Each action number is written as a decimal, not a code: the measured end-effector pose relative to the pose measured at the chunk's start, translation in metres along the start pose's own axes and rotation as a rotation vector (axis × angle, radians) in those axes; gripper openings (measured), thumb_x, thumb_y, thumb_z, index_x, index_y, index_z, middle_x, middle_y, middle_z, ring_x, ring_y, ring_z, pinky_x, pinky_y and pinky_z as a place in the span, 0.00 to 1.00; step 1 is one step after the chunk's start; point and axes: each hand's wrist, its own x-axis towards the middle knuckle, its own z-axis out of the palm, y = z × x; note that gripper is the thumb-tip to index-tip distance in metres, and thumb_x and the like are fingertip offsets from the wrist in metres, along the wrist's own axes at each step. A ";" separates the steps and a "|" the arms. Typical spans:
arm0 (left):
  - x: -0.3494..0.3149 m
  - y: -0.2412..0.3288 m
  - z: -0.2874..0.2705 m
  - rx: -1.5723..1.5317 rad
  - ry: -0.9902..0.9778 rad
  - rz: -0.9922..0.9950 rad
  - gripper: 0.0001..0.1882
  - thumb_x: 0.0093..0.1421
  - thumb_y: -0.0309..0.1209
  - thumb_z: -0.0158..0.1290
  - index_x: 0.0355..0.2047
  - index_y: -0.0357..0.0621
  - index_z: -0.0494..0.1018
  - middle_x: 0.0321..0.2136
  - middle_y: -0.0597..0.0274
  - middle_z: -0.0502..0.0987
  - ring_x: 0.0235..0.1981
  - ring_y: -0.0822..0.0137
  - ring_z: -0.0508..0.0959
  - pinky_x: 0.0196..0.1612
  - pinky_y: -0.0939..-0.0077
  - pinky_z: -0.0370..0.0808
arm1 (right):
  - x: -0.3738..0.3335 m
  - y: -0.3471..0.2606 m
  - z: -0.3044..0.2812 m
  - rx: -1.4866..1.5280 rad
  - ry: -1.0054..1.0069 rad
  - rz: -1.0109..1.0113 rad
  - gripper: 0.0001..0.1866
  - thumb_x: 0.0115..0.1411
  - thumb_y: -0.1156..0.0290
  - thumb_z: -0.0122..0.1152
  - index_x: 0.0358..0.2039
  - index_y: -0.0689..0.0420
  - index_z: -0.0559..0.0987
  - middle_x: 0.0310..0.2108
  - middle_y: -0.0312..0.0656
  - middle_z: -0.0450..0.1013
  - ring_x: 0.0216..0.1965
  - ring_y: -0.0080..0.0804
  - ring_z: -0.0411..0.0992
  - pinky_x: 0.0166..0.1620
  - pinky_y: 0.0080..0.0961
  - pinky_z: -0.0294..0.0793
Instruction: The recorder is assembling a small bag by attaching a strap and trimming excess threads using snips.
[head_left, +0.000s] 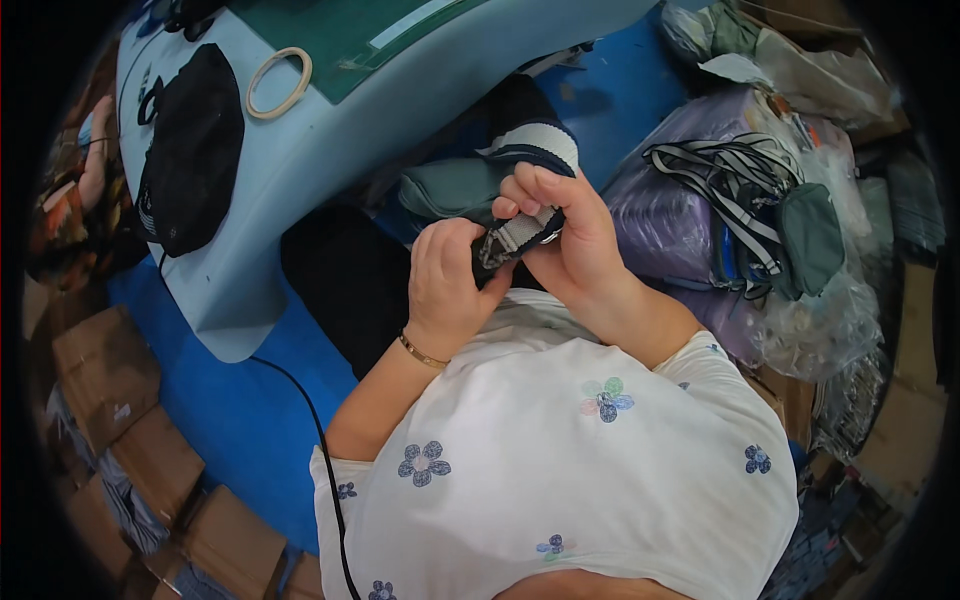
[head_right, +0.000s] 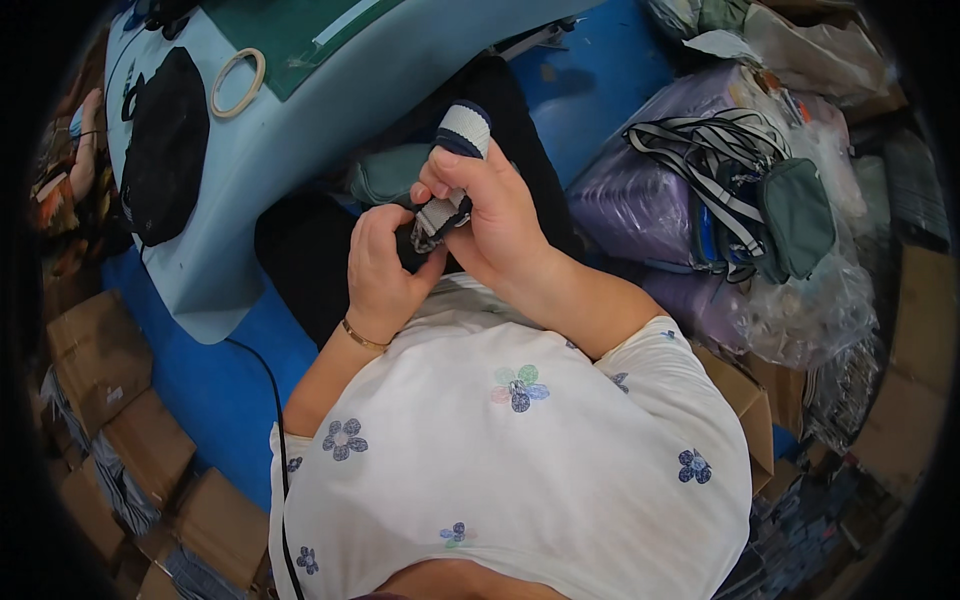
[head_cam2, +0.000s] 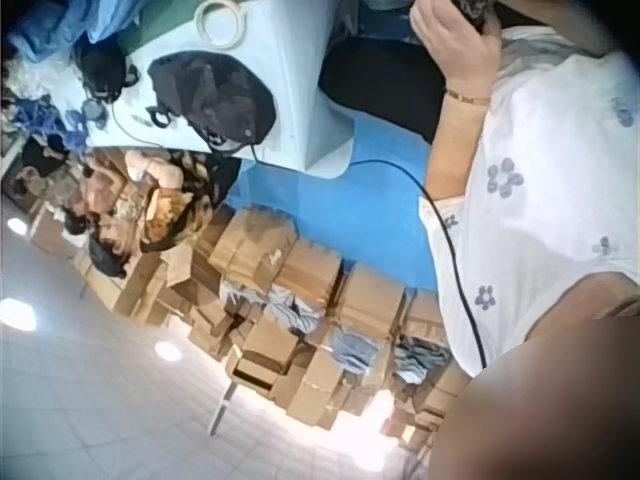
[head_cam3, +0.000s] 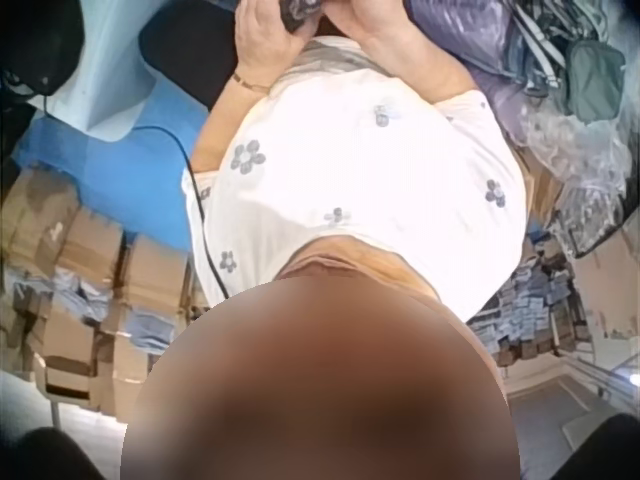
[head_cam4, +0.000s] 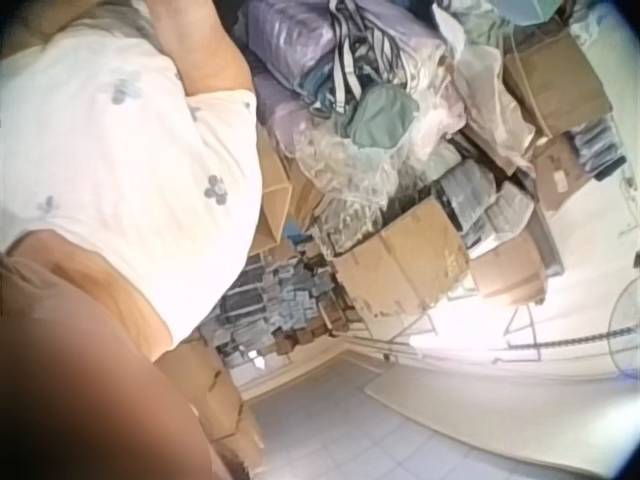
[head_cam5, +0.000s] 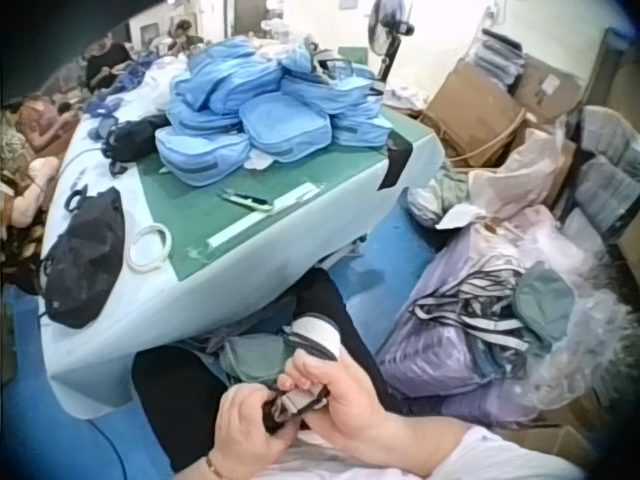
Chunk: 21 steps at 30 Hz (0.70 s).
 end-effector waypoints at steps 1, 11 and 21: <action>0.001 -0.001 -0.001 0.001 0.001 -0.004 0.29 0.41 0.27 0.63 0.43 0.39 0.64 0.40 0.51 0.69 0.41 0.49 0.70 0.46 0.58 0.68 | 0.000 -0.001 0.000 -0.029 -0.046 -0.031 0.07 0.58 0.71 0.54 0.30 0.54 0.64 0.23 0.33 0.61 0.28 0.22 0.61 0.39 0.25 0.67; -0.002 -0.005 -0.010 -0.192 0.052 -0.029 0.08 0.56 0.20 0.52 0.37 0.37 0.71 0.32 0.53 0.76 0.34 0.57 0.76 0.39 0.72 0.72 | 0.002 -0.013 -0.017 -0.023 -0.170 -0.122 0.05 0.57 0.76 0.51 0.34 0.57 0.66 0.22 0.32 0.59 0.25 0.20 0.57 0.32 0.22 0.62; -0.029 -0.055 -0.027 -0.564 0.225 -0.491 0.08 0.65 0.25 0.45 0.41 0.35 0.70 0.34 0.59 0.76 0.36 0.71 0.76 0.44 0.79 0.72 | 0.002 -0.101 -0.060 0.225 -0.240 -0.190 0.18 0.58 0.67 0.54 0.15 0.52 0.60 0.16 0.28 0.53 0.21 0.19 0.52 0.26 0.17 0.54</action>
